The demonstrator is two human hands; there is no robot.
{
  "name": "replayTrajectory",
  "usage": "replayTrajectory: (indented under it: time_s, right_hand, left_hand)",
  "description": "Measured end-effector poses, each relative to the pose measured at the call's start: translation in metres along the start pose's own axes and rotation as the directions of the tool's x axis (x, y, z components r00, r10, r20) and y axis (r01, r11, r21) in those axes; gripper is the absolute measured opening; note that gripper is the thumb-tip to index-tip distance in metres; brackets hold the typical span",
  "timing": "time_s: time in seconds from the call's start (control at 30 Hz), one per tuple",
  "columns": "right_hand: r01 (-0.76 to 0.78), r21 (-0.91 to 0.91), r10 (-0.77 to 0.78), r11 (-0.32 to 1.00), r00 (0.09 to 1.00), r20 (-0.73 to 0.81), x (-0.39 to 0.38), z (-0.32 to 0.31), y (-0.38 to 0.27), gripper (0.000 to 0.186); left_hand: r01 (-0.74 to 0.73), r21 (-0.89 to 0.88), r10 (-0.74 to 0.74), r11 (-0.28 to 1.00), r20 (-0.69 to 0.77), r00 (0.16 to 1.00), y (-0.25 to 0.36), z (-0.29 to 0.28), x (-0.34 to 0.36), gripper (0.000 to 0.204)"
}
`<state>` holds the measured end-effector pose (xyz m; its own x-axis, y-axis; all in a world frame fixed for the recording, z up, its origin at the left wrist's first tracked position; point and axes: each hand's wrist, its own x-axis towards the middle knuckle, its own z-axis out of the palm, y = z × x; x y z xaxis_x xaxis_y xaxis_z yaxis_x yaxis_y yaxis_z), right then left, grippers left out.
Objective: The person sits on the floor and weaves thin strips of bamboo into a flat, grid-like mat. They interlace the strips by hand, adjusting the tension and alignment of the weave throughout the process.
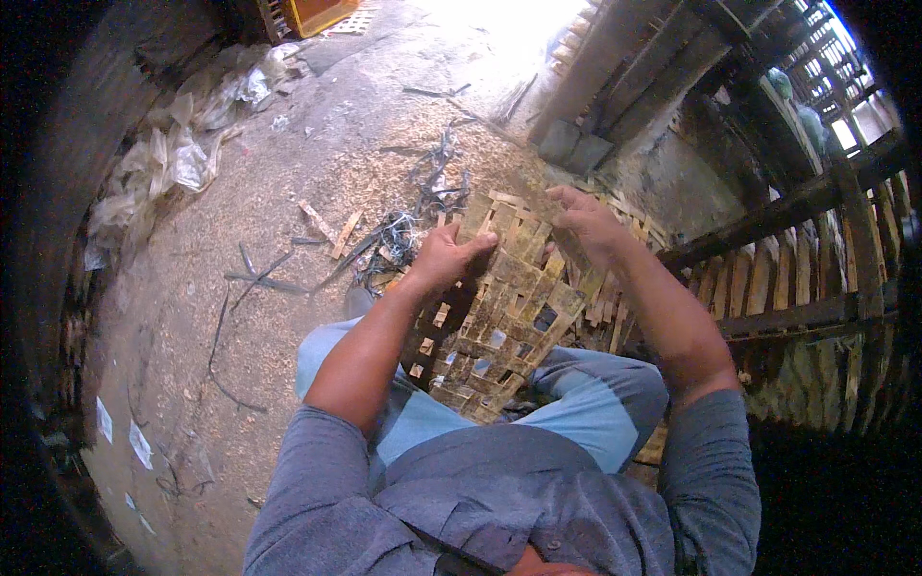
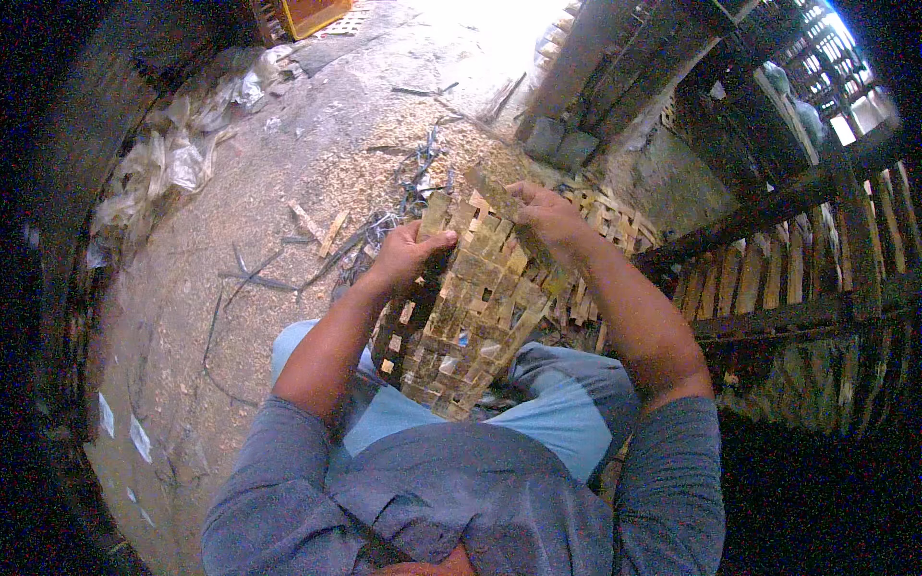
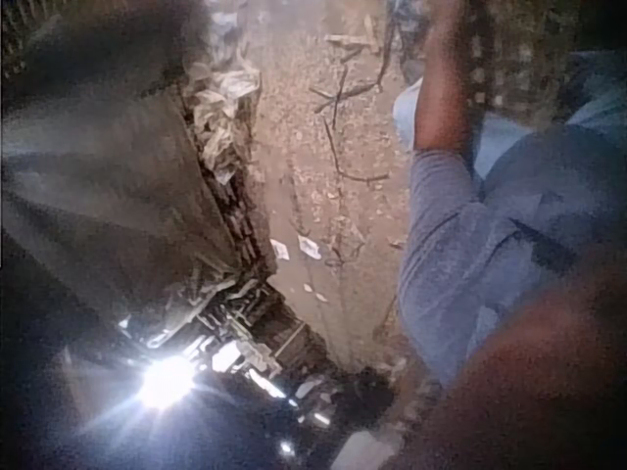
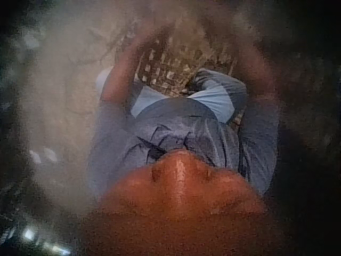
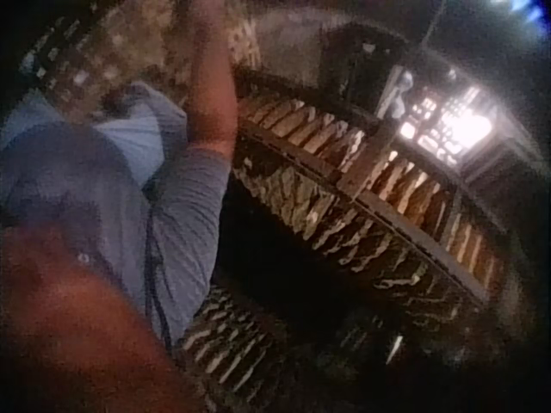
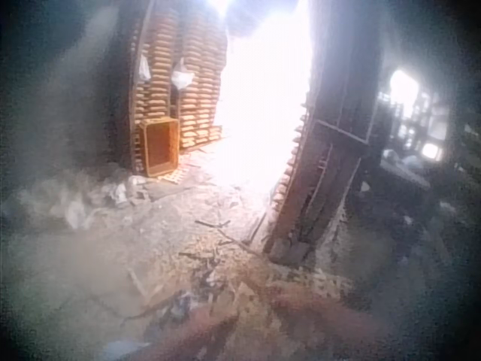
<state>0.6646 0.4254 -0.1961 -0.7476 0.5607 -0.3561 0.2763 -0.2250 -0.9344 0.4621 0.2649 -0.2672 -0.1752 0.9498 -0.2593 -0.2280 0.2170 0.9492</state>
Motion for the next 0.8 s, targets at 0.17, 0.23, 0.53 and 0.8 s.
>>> replayTrajectory:
  time_s: [0.17, 0.23, 0.53, 0.8]
  right_hand:
    - [0.019, -0.164, -0.021, 0.986, 1.000, -0.006, 0.002, -0.010, 0.006, 0.055]
    - [0.002, -0.278, -0.007, 0.961, 1.000, -0.017, 0.008, -0.013, 0.005, 0.058]
    - [-0.191, -0.207, 0.176, 0.960, 0.980, -0.089, -0.005, 0.025, -0.033, 0.054]
    - [0.177, -0.691, -0.027, 0.701, 0.975, 0.222, 0.008, -0.003, -0.001, 0.055]
  left_hand:
    - [-0.029, 0.030, 0.029, 0.999, -0.003, 1.000, -0.002, 0.000, 0.000, 0.037]
    - [-0.043, 0.035, 0.043, 0.998, 0.000, 0.999, -0.009, -0.002, 0.005, 0.037]
    - [-0.055, -0.020, 0.054, 0.998, -0.017, 0.998, -0.014, 0.001, 0.006, 0.033]
    - [-0.032, 0.089, 0.036, 0.995, -0.037, 0.999, -0.018, 0.005, 0.009, 0.035]
